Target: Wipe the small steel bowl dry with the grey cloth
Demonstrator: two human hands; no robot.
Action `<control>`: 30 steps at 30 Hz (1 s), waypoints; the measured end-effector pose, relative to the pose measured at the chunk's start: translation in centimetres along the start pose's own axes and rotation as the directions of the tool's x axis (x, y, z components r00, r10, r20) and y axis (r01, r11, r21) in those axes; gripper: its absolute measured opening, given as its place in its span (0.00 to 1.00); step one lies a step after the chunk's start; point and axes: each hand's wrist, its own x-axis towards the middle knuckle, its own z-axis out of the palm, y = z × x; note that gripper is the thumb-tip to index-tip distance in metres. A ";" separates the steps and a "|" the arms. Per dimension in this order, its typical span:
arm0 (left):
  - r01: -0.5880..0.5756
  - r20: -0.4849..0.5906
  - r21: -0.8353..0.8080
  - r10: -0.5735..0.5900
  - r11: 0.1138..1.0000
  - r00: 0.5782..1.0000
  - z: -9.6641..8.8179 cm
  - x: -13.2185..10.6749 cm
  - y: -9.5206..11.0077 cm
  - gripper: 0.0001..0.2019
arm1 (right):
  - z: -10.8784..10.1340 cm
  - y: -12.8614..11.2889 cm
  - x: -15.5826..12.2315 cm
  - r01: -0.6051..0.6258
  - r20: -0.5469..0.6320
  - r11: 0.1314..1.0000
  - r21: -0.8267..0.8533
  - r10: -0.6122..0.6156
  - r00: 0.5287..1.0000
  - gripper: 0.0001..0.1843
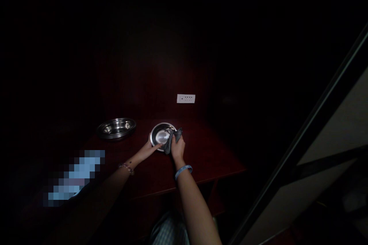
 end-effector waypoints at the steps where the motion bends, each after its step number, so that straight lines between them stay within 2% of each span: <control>1: 0.001 0.001 0.005 -0.001 1.000 1.000 0.0 -0.1 0.0 0.39 | 0.0 0.0 0.0 -0.004 0.002 1.000 -0.002 0.004 1.000 0.16; 6: 0.001 -0.003 -0.028 -0.001 1.000 1.000 -0.4 0.0 0.6 0.36 | 0.1 0.3 0.0 0.011 0.007 1.000 0.011 -0.012 1.000 0.15; 13: 0.086 -0.102 -0.118 -0.098 0.989 0.990 -1.1 0.3 1.1 0.27 | 0.2 0.3 -0.3 0.056 0.041 0.998 0.010 -0.056 0.998 0.14; 20: 0.126 -0.130 -0.088 -0.137 0.988 0.982 -1.7 0.1 1.6 0.22 | 0.1 -0.2 -0.5 0.057 0.080 0.998 -0.021 -0.055 0.995 0.14; 30: 0.116 -0.132 -0.044 -0.121 0.992 0.984 -1.2 0.0 1.4 0.23 | 0.0 0.1 -0.3 0.051 0.054 0.998 -0.021 -0.049 0.997 0.16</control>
